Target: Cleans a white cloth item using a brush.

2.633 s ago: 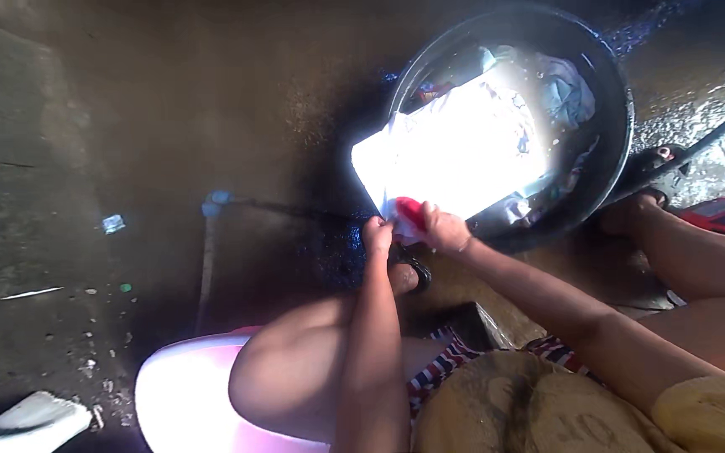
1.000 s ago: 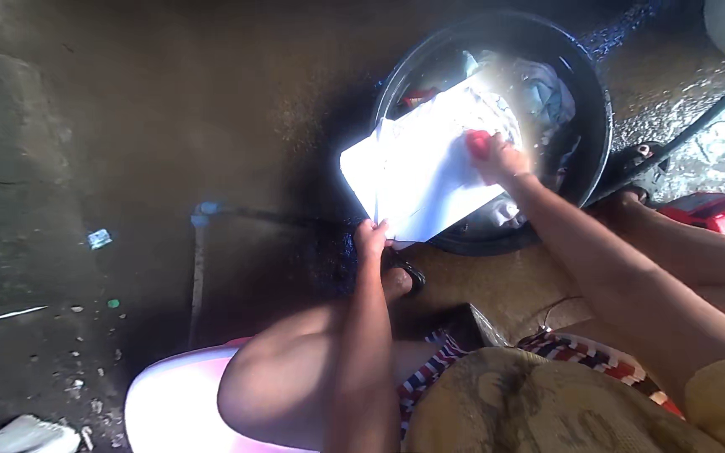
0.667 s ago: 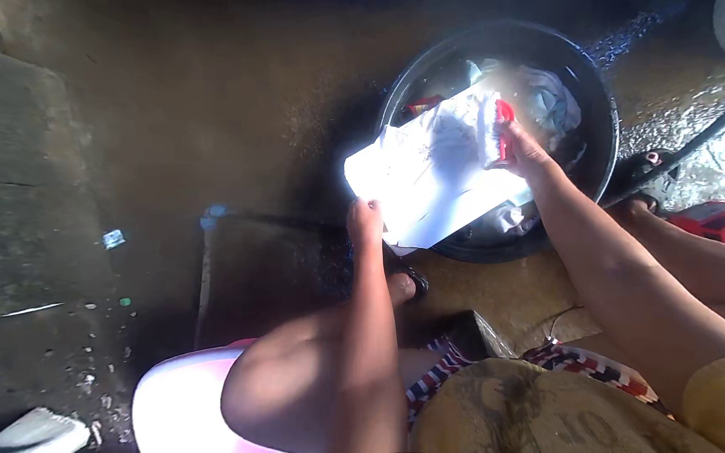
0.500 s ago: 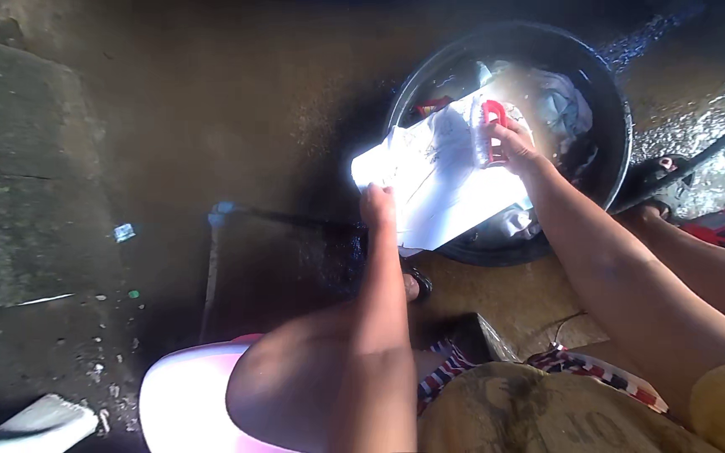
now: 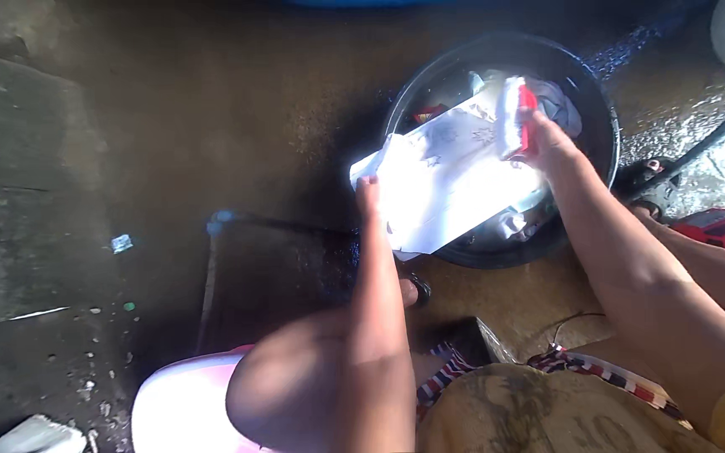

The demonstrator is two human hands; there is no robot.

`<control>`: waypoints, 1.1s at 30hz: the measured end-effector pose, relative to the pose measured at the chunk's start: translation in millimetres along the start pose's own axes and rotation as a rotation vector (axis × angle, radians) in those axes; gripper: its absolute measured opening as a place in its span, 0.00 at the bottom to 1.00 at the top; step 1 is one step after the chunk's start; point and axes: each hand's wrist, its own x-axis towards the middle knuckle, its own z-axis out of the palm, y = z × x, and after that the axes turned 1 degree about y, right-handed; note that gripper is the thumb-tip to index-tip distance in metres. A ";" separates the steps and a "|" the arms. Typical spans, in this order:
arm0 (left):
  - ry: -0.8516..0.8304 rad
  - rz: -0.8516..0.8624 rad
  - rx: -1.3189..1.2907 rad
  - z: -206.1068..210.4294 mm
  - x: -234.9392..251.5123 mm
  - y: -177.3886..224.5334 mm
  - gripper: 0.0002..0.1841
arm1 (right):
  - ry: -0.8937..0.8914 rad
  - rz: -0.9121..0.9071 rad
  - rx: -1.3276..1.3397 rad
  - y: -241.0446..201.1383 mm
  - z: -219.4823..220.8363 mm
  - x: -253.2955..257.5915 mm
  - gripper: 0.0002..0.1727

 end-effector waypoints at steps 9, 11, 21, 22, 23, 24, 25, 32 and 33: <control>-0.069 0.452 -0.740 -56.0 -29.7 138.5 0.05 | -0.097 -0.401 0.088 -137.5 -19.2 -73.2 0.20; -0.070 0.555 -0.767 -68.4 -37.7 152.9 0.05 | -0.150 -0.497 0.118 -155.8 -23.6 -91.6 0.21; -0.204 0.204 -0.039 -24.5 -75.0 -36.8 0.14 | 0.291 0.030 -0.189 12.0 -54.0 -128.1 0.22; -0.199 0.164 0.074 -13.7 -73.4 -58.8 0.15 | 0.394 0.062 -0.287 39.2 -48.9 -118.1 0.30; -0.187 0.129 0.172 -5.7 -73.3 -73.9 0.15 | 0.461 0.063 -0.424 60.7 -36.1 -112.1 0.37; -0.167 0.110 0.233 -0.4 -74.6 -83.4 0.15 | 0.470 0.043 -0.585 75.5 -14.3 -113.3 0.42; -0.143 0.108 0.250 3.4 -76.0 -89.0 0.16 | 0.423 0.028 -0.745 84.7 16.1 -121.6 0.44; -0.049 0.098 0.407 -2.3 -80.2 -82.1 0.11 | -0.247 -0.255 -1.364 135.3 139.7 -138.1 0.43; -0.042 0.093 0.388 -3.3 -80.0 -84.5 0.11 | -0.202 -0.248 -1.361 129.2 121.2 -125.3 0.40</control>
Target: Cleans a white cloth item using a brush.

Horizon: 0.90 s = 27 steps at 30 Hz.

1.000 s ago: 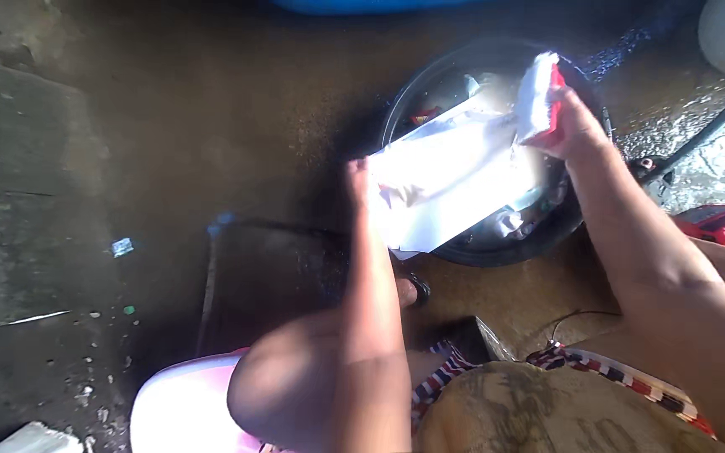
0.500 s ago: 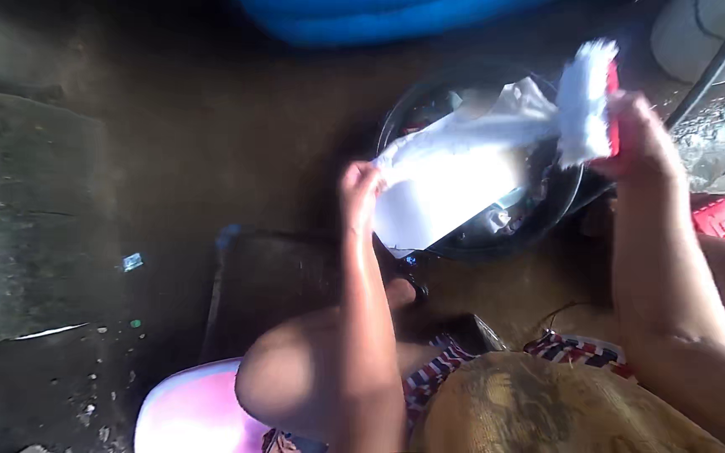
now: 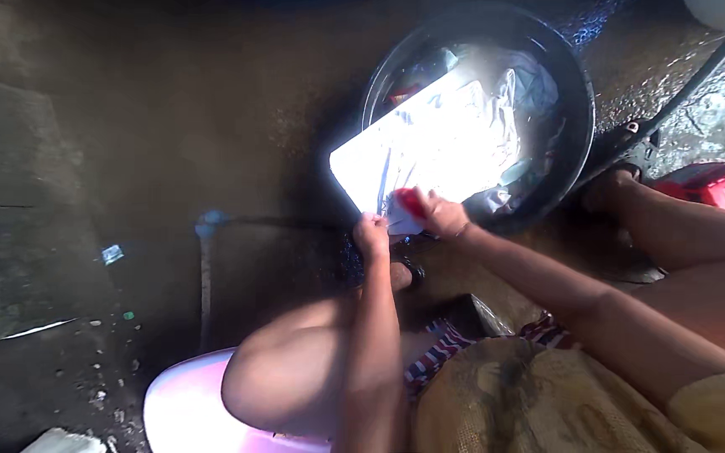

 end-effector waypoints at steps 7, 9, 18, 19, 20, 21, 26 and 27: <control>-0.024 -0.115 -0.094 -2.3 3.6 3.7 0.12 | 0.274 0.565 0.061 103.8 -85.4 33.1 0.44; -0.029 -0.139 -0.106 -0.8 6.0 4.1 0.12 | 0.294 0.415 0.068 61.1 -59.0 21.5 0.39; -0.046 -0.131 -0.146 -0.2 5.3 -10.8 0.13 | 0.175 0.324 0.104 79.9 -48.1 29.8 0.38; -0.042 -0.145 -0.164 1.1 6.6 -11.4 0.14 | 0.251 0.452 0.126 102.7 -63.7 36.0 0.42; -0.042 -0.158 -0.187 1.5 8.3 -11.2 0.15 | 0.293 0.557 0.144 113.5 -75.2 40.1 0.46; -0.046 -0.166 -0.210 1.8 10.5 -10.6 0.16 | 0.317 0.616 0.147 112.2 -81.0 43.0 0.48; -0.044 -0.161 -0.253 6.9 14.7 -14.6 0.17 | 0.170 0.202 0.057 -6.6 -5.2 -8.4 0.35; -0.044 -0.161 -0.245 7.5 14.4 -15.8 0.16 | 0.048 0.109 0.034 -29.3 9.6 -20.3 0.36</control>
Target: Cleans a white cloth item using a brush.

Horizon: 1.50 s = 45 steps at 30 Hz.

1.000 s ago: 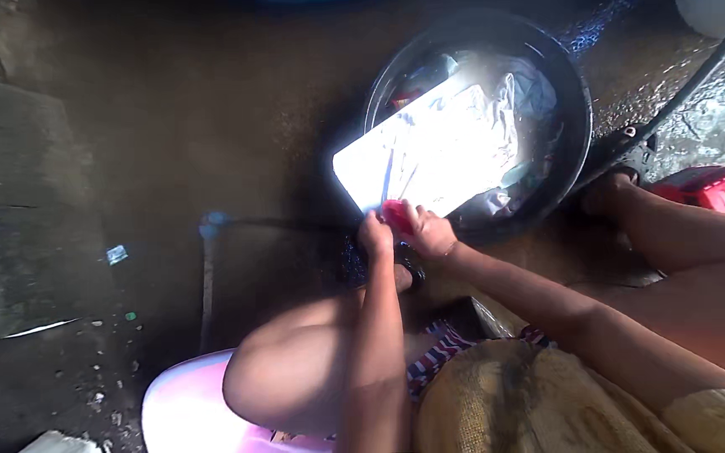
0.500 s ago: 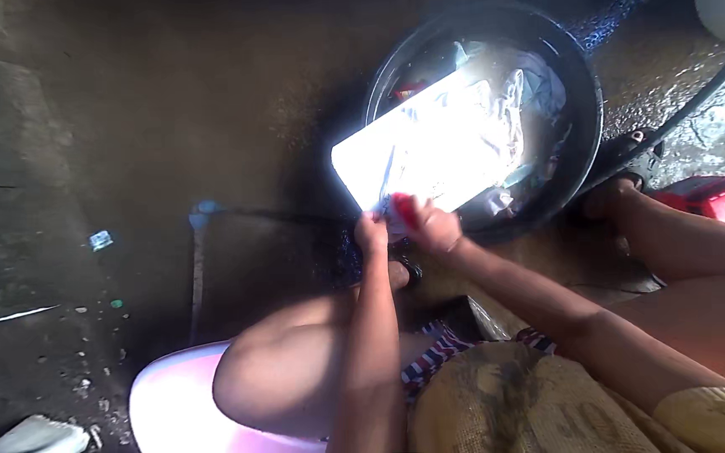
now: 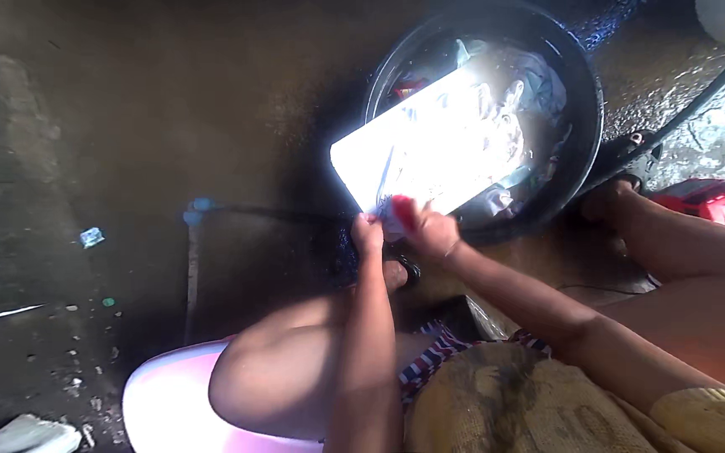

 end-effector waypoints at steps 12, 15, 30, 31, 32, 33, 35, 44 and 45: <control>-0.018 -0.037 -0.184 4.3 0.7 -8.6 0.16 | 0.200 0.333 0.021 71.4 -59.1 30.5 0.39; 0.001 -0.044 -0.077 1.1 -1.8 -8.8 0.17 | -0.036 -0.249 -0.070 7.9 -5.1 18.8 0.36; -0.106 -0.164 -0.408 -3.8 -1.8 -10.3 0.15 | -0.283 -0.488 -0.283 -19.3 -23.0 58.8 0.34; -0.110 -0.162 -0.412 -3.6 -1.8 -11.2 0.14 | -0.345 -0.514 -0.299 -21.1 -22.0 59.9 0.34; -0.117 -0.163 -0.400 -3.7 -1.3 -11.3 0.15 | -0.350 -0.499 -0.288 -19.3 -28.9 74.4 0.33; -0.125 -0.167 -0.377 -4.5 -0.6 -11.1 0.17 | -0.310 -0.449 -0.272 -15.6 -42.0 97.5 0.33; -0.128 -0.179 -0.346 -4.4 -2.6 -10.7 0.19 | -0.143 -0.269 -0.214 -4.0 -75.3 152.4 0.38; -0.109 -0.158 -0.326 -1.7 0.6 -10.9 0.15 | -0.200 -0.388 -0.196 -16.9 -36.3 76.7 0.38; -0.108 -0.149 -0.319 -2.0 0.7 -12.9 0.14 | -0.263 -0.449 -0.206 -12.0 -22.2 53.8 0.35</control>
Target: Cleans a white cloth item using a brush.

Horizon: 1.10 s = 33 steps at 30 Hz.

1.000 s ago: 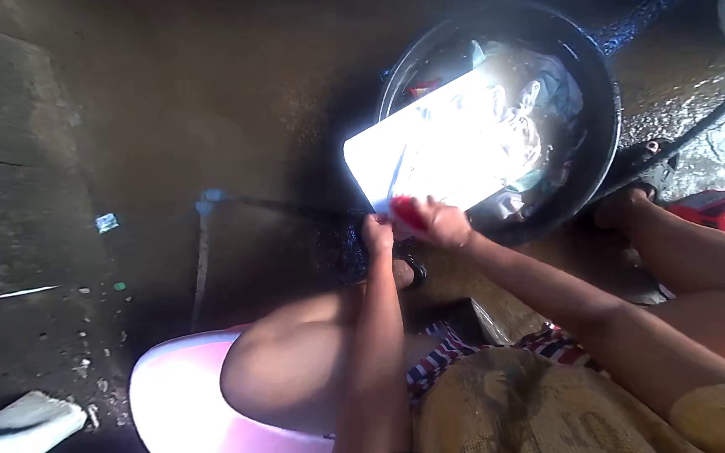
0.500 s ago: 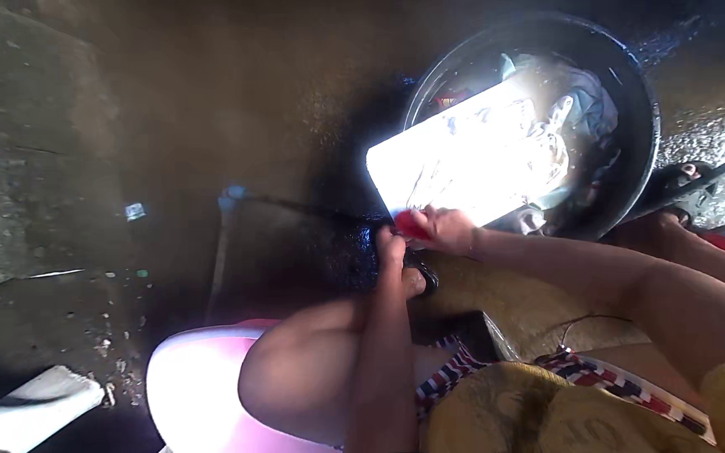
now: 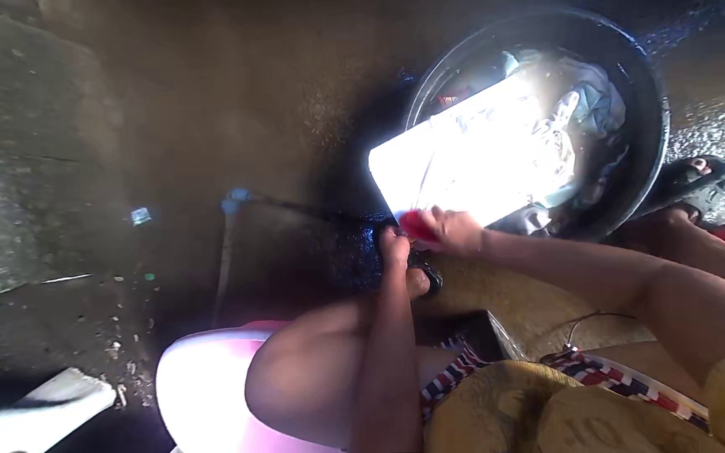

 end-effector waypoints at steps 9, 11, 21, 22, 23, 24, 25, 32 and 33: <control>0.016 -0.007 0.030 2.3 -3.5 1.9 0.18 | 0.377 0.587 0.198 101.8 -76.6 37.8 0.46; 0.015 0.001 0.045 2.5 -3.7 -1.3 0.17 | 0.407 0.540 0.252 69.2 -53.7 30.5 0.43; 0.026 0.005 0.038 2.9 -6.1 2.0 0.14 | 0.406 0.739 0.316 132.6 -19.7 -59.2 0.40; 0.032 0.000 0.035 3.1 -6.1 2.9 0.14 | 0.457 0.874 0.325 152.0 -30.4 -64.6 0.44; 0.033 -0.002 0.036 3.5 -5.6 4.2 0.15 | 0.482 0.968 0.332 161.3 -38.7 -66.1 0.47; 0.034 -0.004 0.036 4.0 -4.9 4.3 0.15 | 0.500 1.013 0.335 157.9 -43.2 -64.0 0.49; 0.038 -0.005 0.039 4.7 -4.7 2.6 0.15 | 0.511 1.010 0.332 142.7 -42.2 -60.7 0.47; 0.055 0.042 0.199 0.8 -2.2 4.5 0.11 | 0.114 0.387 0.279 -22.6 35.6 -46.2 0.35; 0.045 0.032 0.148 1.3 -2.5 5.8 0.13 | 0.168 0.448 0.298 0.5 29.5 -49.0 0.34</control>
